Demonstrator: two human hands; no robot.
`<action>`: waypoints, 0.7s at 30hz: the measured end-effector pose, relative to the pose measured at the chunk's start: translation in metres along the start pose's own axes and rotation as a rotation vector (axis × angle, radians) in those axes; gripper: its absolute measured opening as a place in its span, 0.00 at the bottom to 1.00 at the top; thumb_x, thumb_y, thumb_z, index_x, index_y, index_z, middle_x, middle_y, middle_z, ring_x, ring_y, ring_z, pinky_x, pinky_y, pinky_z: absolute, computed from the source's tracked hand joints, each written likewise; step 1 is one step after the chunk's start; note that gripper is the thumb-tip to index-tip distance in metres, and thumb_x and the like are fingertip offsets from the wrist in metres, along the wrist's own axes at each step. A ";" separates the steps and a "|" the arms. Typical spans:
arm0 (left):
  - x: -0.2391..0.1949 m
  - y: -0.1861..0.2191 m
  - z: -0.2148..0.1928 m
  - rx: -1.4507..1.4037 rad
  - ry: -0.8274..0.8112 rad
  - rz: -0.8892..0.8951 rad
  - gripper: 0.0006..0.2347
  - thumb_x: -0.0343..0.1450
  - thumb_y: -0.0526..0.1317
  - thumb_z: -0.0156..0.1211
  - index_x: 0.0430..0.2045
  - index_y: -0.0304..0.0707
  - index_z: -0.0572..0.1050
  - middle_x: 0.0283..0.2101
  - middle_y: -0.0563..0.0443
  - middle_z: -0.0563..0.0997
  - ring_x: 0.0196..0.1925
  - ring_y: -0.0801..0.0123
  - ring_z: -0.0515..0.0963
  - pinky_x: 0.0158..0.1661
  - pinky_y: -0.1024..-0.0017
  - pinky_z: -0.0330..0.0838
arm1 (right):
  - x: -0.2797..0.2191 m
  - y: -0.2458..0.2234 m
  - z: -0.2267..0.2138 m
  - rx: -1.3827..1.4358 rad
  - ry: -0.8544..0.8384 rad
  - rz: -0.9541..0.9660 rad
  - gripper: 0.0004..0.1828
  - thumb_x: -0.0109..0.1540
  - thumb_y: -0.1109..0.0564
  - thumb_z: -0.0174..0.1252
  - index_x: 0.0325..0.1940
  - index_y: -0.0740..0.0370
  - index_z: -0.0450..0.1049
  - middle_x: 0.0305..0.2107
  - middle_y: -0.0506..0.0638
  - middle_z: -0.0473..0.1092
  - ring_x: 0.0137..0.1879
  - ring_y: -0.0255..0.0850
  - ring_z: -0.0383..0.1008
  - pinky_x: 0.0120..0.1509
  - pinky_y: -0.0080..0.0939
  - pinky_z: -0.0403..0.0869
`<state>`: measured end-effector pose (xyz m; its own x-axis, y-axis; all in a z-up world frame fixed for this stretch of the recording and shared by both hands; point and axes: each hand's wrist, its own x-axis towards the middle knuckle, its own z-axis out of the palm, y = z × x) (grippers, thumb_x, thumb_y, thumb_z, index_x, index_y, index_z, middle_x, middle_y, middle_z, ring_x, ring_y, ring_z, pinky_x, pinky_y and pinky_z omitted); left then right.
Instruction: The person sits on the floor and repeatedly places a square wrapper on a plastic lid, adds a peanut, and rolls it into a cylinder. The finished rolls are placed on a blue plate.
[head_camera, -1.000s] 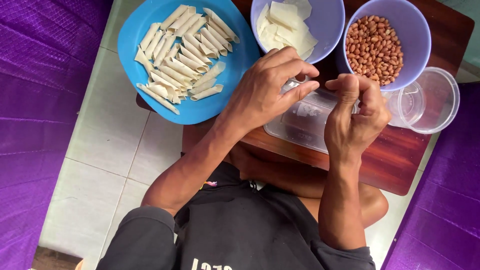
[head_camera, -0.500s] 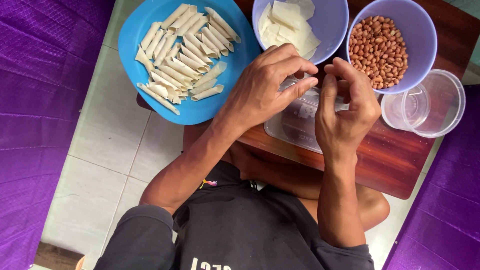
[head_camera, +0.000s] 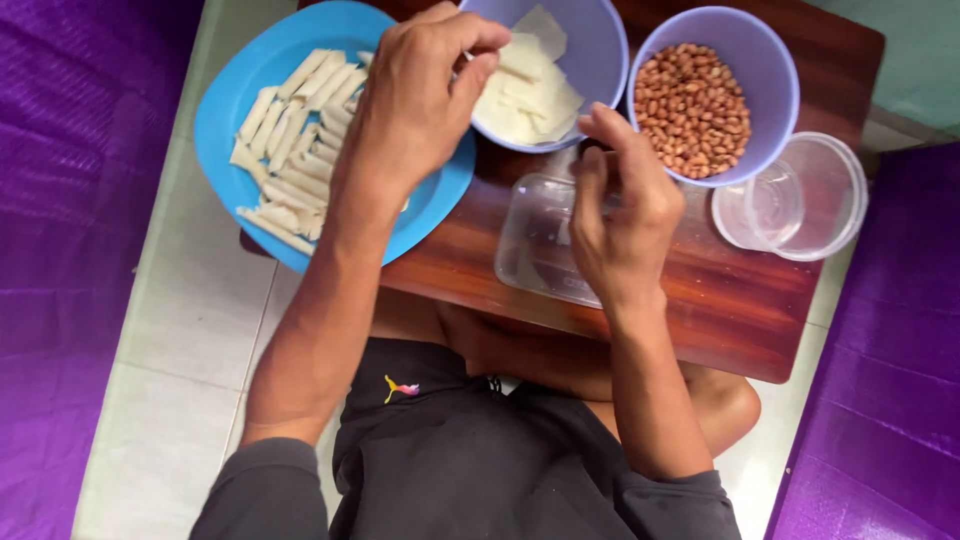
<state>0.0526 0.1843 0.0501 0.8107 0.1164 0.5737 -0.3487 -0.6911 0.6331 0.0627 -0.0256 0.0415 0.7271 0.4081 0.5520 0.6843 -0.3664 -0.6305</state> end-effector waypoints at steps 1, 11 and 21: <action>0.004 -0.006 0.008 -0.008 -0.003 0.013 0.06 0.69 0.25 0.62 0.37 0.24 0.80 0.33 0.44 0.80 0.27 0.63 0.78 0.31 0.67 0.73 | 0.000 0.001 0.001 -0.010 0.012 0.000 0.19 0.65 0.77 0.52 0.61 0.75 0.68 0.48 0.63 0.77 0.45 0.47 0.79 0.49 0.41 0.77; 0.022 -0.049 0.078 0.411 -0.182 0.020 0.07 0.60 0.27 0.69 0.28 0.33 0.84 0.36 0.42 0.79 0.41 0.51 0.79 0.43 0.57 0.77 | -0.001 0.012 0.009 0.036 0.028 0.061 0.25 0.65 0.75 0.54 0.66 0.68 0.65 0.47 0.58 0.78 0.37 0.39 0.75 0.42 0.36 0.76; 0.011 0.062 0.013 -0.480 -0.267 -0.176 0.06 0.74 0.28 0.57 0.43 0.26 0.77 0.35 0.51 0.80 0.29 0.78 0.71 0.31 0.81 0.69 | -0.021 0.008 -0.026 0.585 0.126 0.354 0.22 0.73 0.68 0.48 0.72 0.62 0.58 0.54 0.59 0.71 0.53 0.42 0.76 0.57 0.35 0.77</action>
<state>0.0457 0.1335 0.0894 0.9446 -0.0267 0.3270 -0.3219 -0.2691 0.9077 0.0547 -0.0592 0.0393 0.9261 0.2341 0.2958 0.2885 0.0656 -0.9552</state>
